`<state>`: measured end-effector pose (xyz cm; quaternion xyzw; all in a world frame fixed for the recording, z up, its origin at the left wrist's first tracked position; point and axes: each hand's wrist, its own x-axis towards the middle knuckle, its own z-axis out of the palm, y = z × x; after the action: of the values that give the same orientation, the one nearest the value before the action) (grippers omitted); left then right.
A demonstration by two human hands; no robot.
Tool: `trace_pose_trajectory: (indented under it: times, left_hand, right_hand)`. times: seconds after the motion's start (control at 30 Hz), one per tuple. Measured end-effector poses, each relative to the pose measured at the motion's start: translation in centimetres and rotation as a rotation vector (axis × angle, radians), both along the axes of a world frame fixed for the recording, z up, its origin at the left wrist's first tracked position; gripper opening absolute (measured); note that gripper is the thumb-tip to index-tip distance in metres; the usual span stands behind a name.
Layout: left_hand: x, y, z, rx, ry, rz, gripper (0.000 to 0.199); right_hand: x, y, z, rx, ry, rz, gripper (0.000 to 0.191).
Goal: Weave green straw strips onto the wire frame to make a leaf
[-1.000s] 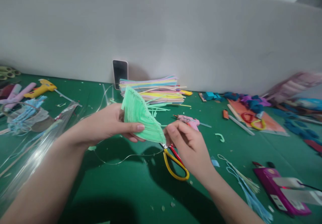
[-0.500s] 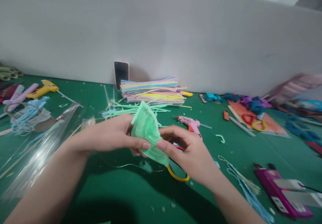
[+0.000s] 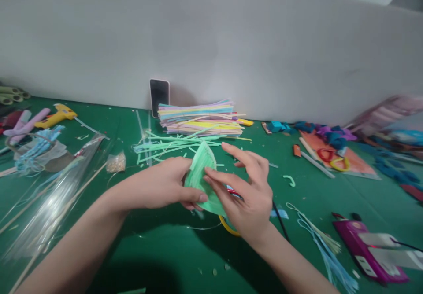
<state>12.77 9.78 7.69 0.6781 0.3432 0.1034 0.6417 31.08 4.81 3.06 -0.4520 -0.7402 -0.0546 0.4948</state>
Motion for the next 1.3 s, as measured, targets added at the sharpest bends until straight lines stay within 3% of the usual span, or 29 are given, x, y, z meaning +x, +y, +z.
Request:
trace_pose_trajectory:
  times: [0.13, 0.27, 0.43, 0.53, 0.63, 0.7, 0.8, 0.83, 0.9, 1.0, 1.13, 1.3]
  left_hand:
    - [0.2, 0.2, -0.6, 0.026, 0.014, 0.002, 0.014]
    - [0.1, 0.3, -0.7, -0.011, 0.027, 0.002, 0.017]
    - [-0.2, 0.5, -0.3, 0.016, 0.076, -0.006, 0.017]
    - [-0.6, 0.6, 0.0, 0.057, 0.123, -0.028, 0.013]
    - [-1.1, 0.8, 0.2, 0.035, 0.150, -0.060, 0.014]
    - [-1.5, 0.9, 0.3, -0.016, 0.162, -0.083, 0.016]
    - [-2.0, 1.2, 0.4, -0.003, 0.209, -0.044, 0.021]
    - [-2.2, 1.2, 0.5, 0.044, 0.230, -0.005, 0.023]
    - [-2.5, 1.2, 0.6, 0.157, 0.267, 0.085, 0.028]
    - [-2.9, 1.0, 1.1, 0.258, 0.337, 0.164, 0.042]
    - [-3.0, 0.8, 1.6, 0.303, 0.410, 0.140, 0.044]
    - [-3.1, 1.1, 1.2, 0.409, 0.454, 0.062, 0.033]
  right_hand:
    - [0.2, 0.1, -0.1, 0.007, 0.018, 0.004, 0.015]
    - [0.9, -0.1, 0.9, -0.084, 0.163, 0.077, 0.011]
    - [1.9, 0.5, 1.8, -0.221, 0.523, 0.108, 0.031]
    - [2.5, 1.2, 2.0, -0.204, 0.712, 0.125, 0.035]
    - [3.1, 1.4, 2.6, -0.168, 0.768, 0.143, 0.046]
    - [3.5, 1.2, 3.0, -0.230, 0.664, 0.107, 0.046]
    - [4.1, 0.7, 2.9, -0.479, 0.381, 0.041, 0.015]
    - [4.2, 0.4, 2.5, -0.588, 0.257, 0.026, 0.014]
    - [4.6, -0.4, 1.2, -0.823, -0.040, 0.008, 0.025]
    - [4.8, -1.7, -1.5, -1.021, -0.368, -0.081, 0.042]
    - [4.9, -2.6, -4.1, -1.154, -0.423, -0.151, 0.050]
    - [5.8, -2.5, -4.5, -1.107, -0.442, -0.112, 0.062]
